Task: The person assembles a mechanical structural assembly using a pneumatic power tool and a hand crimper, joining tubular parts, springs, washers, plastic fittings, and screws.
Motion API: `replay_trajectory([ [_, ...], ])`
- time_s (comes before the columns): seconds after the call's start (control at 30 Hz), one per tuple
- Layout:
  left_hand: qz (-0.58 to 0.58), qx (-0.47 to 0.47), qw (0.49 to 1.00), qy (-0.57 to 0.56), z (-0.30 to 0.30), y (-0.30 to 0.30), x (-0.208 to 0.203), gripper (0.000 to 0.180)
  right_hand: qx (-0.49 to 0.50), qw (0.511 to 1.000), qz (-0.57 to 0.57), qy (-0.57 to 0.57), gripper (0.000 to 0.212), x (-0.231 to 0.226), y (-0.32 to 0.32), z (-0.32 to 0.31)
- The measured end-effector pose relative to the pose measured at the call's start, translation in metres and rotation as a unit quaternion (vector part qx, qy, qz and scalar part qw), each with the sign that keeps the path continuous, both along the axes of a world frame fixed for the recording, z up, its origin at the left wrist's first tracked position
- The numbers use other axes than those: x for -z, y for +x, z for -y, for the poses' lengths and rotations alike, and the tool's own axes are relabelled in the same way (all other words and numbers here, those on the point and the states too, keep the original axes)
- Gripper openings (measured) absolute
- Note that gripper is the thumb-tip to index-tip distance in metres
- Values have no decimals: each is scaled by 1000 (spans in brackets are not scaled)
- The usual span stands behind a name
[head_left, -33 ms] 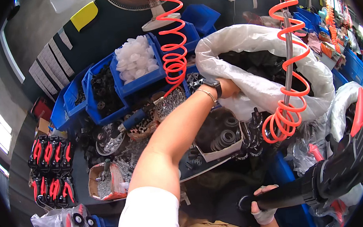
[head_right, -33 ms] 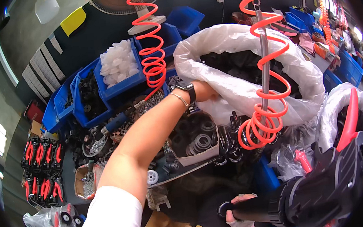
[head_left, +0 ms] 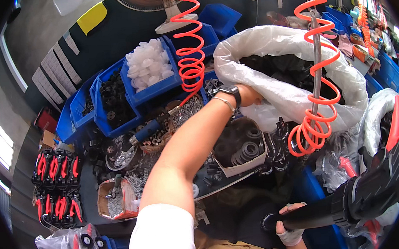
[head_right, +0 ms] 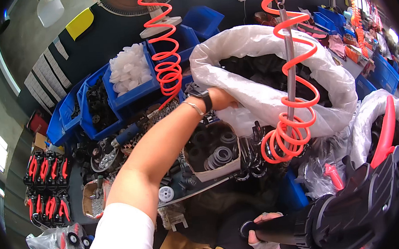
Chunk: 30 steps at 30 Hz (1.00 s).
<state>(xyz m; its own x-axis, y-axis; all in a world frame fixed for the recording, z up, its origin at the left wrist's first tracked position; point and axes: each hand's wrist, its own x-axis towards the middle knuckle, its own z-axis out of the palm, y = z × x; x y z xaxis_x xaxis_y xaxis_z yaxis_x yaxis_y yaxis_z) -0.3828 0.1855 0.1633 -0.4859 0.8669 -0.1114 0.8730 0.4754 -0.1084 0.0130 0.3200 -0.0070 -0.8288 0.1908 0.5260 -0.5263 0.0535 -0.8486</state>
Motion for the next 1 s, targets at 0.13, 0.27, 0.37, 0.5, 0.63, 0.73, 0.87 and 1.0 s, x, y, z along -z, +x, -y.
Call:
replay_trajectory([
  [0.13, 44, 62, 975, 207, 32, -3, 13, 31, -13, 999, -16, 47, 66, 2, 0, -4],
  [0.27, 86, 83, 960, 255, 57, 66, -25, 18, -16, 1000, -5, 2, 65, -2, 3, -5],
  [0.37, 267, -19, 800, 537, 87, 127, -39, 23, -13, 1000, -9, -13, 64, 1, 9, -7],
  [0.5, 88, 120, 797, 585, 103, 132, -55, 25, -12, 999, 17, -47, 62, -2, 12, -6],
  [0.63, -129, 1, 835, 534, 102, 123, -65, 24, -64, 997, -4, -32, 61, -20, 11, -11],
  [0.73, -122, -43, 835, 535, 107, 120, -71, 23, -185, 972, 82, -121, 58, -52, 37, -28],
  [0.87, -118, -13, 864, 490, 109, 115, -68, 32, -414, 853, 208, -240, 53, -89, 62, -57],
  [1.0, 37, -19, 879, 475, 97, 128, -62, 66, -424, 828, 273, -246, 61, -133, 68, -62],
])
